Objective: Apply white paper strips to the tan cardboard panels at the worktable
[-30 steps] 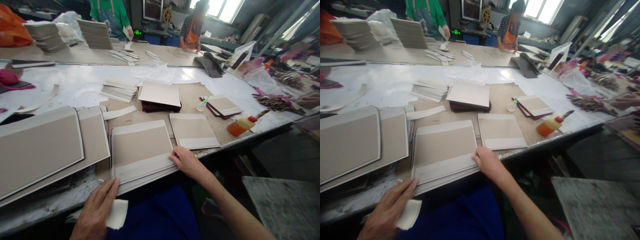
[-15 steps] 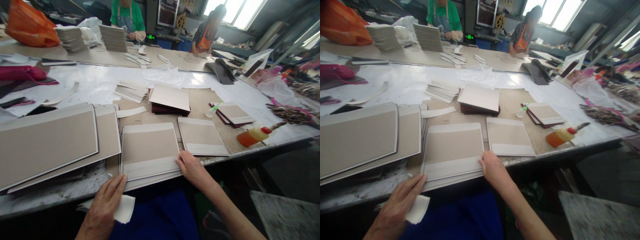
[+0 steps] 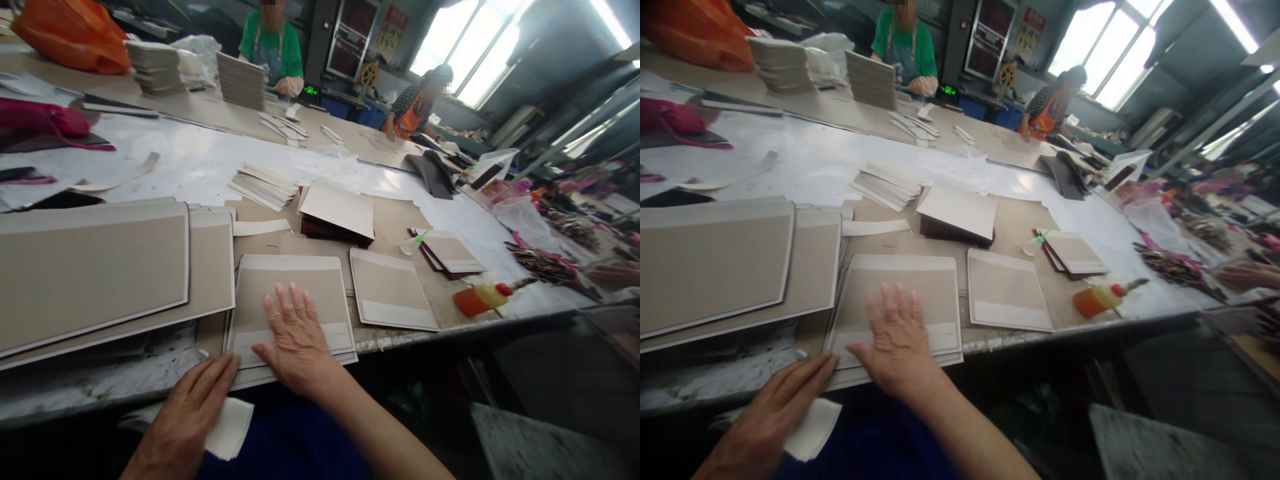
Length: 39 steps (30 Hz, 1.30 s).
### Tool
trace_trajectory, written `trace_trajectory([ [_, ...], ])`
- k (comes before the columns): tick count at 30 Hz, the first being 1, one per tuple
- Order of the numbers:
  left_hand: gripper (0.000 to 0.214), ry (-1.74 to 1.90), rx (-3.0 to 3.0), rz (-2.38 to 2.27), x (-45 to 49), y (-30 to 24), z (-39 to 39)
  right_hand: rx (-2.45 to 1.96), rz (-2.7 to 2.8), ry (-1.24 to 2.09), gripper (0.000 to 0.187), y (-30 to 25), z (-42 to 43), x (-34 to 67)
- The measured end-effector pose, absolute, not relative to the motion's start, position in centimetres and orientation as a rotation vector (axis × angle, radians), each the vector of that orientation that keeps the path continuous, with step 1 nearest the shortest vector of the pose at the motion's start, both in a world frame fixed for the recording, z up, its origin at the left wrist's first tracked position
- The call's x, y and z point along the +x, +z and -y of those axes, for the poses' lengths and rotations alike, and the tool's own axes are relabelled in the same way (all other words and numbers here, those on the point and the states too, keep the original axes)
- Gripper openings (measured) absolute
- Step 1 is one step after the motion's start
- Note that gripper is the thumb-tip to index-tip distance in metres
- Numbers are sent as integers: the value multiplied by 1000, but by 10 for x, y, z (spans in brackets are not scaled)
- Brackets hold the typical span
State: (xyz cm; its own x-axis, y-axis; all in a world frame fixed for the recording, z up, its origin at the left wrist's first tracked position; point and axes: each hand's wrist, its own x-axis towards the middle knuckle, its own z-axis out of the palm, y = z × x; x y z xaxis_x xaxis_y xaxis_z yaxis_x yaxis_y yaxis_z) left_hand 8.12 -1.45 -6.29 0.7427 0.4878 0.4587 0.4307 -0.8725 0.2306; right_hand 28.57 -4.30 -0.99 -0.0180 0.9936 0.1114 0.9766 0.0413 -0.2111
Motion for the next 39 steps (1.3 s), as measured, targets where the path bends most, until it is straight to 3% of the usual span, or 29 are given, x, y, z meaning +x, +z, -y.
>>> trace_trajectory([
  [5, 53, 792, 2866, -812, 84, -63, 19, -2118, 2088, 120, 65, -26, 41, 298],
  [16, 38, 1020, 2595, -852, 94, -69, 17, -2036, 1888, -332, 56, -45, 51, 350],
  [21, 31, 1148, 2291, -960, 82, -46, 14, -1766, 1761, 160, 30, 18, 5, 299],
  [25, 26, 1419, 1305, -1616, 33, -17, -4, -1639, 1751, 488, 29, 49, -42, 240],
  [28, 33, 1497, 952, -1815, -16, 0, -35, -1683, 1735, 636, 31, 48, -67, 219],
  [31, 39, 1463, 903, -1728, -47, 10, -61, -1750, 1633, 829, 39, 42, -78, 217],
  [35, 26, 1353, 939, -1593, -53, 14, -76, -1776, 1512, 995, 46, 36, -85, 223],
  [39, 21, 1335, 922, -1568, -46, 15, -79, -1834, 1430, 947, 54, 33, -86, 220],
])
